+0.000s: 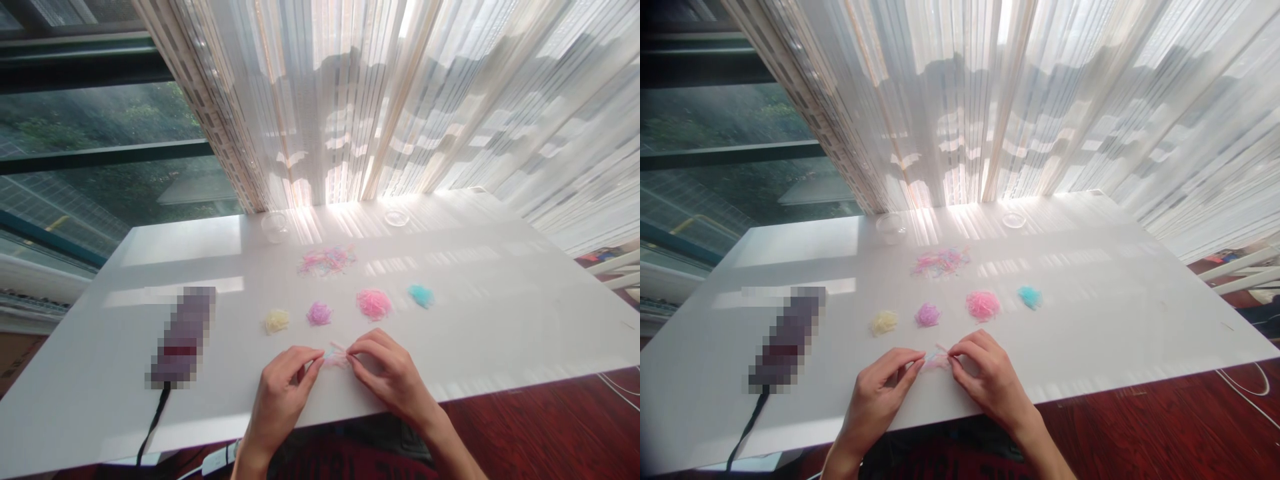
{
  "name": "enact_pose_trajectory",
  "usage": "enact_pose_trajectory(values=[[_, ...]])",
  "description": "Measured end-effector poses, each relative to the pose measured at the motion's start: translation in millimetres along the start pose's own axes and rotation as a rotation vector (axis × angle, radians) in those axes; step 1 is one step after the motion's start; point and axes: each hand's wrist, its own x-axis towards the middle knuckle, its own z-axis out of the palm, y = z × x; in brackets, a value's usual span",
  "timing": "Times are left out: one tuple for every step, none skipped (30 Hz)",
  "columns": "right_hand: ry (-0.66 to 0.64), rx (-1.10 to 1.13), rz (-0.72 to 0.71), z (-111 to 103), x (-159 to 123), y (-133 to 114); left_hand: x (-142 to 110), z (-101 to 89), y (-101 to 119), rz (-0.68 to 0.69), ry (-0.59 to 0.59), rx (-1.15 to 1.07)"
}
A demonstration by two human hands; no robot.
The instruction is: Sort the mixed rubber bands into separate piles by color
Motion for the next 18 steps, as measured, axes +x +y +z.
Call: enact_pose_trajectory(values=[[0.000, 0.001, 0.001, -0.4, 0.2, -0.3, 0.1, 0.2, 0.0, -0.006, 0.000, 0.001], [0.000, 0.001, 0.002, -0.7, 0.4, -0.7, 0.0, 0.3, -0.1, -0.009, -0.001, 0.002], [0.000, -0.001, 0.002, -0.9, 0.6, -1.0, -0.1, 0.3, -0.5, -0.009, -0.003, 0.003], [-0.003, -0.005, 0.001, -1.0, 0.8, -1.3, -0.2, 0.2, -0.9, -0.007, -0.004, 0.003], [-0.005, -0.009, -0.001, -1.0, 1.0, -1.5, -0.5, -0.1, -1.4, -0.005, -0.005, 0.002], [-0.008, -0.014, -0.006, -0.9, 1.1, -1.7, -0.8, -0.4, -1.8, -0.006, -0.006, 0.000], [-0.010, -0.016, -0.012, -0.8, 1.1, -1.8, -1.1, -0.7, -2.0, -0.007, -0.009, -0.004], [-0.008, -0.016, -0.018, -0.5, 1.0, -1.9, -1.4, -1.0, -1.7, -0.008, -0.010, -0.011], [-0.006, -0.012, -0.024, -0.2, 0.9, -1.8, -1.6, -1.1, -0.9, -0.009, -0.012, -0.018], [-0.002, -0.005, -0.029, 0.2, 0.7, -1.7, -1.5, -0.9, 0.4, -0.007, -0.013, -0.025], [0.002, 0.002, -0.032, 0.5, 0.4, -1.5, -1.1, -0.3, 2.3, -0.001, -0.015, -0.030], [0.008, 0.009, -0.035, 0.9, 0.1, -1.3, -0.3, 0.9, 4.6, 0.009, -0.018, -0.034], [0.013, 0.014, -0.041, 1.2, -0.2, -1.1, 0.8, 2.5, 7.2, 0.025, -0.023, -0.037], [0.018, 0.018, -0.051, 1.5, -0.6, -1.0, 2.4, 4.6, 9.7, 0.045, -0.029, -0.039], [0.024, 0.022, -0.062, 1.7, -0.9, -1.0, 4.3, 7.0, 12.0, 0.067, -0.037, -0.041], [0.032, 0.026, -0.073, 1.7, -1.2, -1.0, 6.3, 9.4, 13.8, 0.088, -0.039, -0.043], [0.042, 0.030, -0.080, 1.6, -1.4, -1.0, 8.3, 11.8, 15.0, 0.100, -0.039, -0.043], [0.051, 0.036, -0.084, 1.4, -1.6, -1.1, 10.1, 14.0, 15.6, 0.105, -0.039, -0.044]])
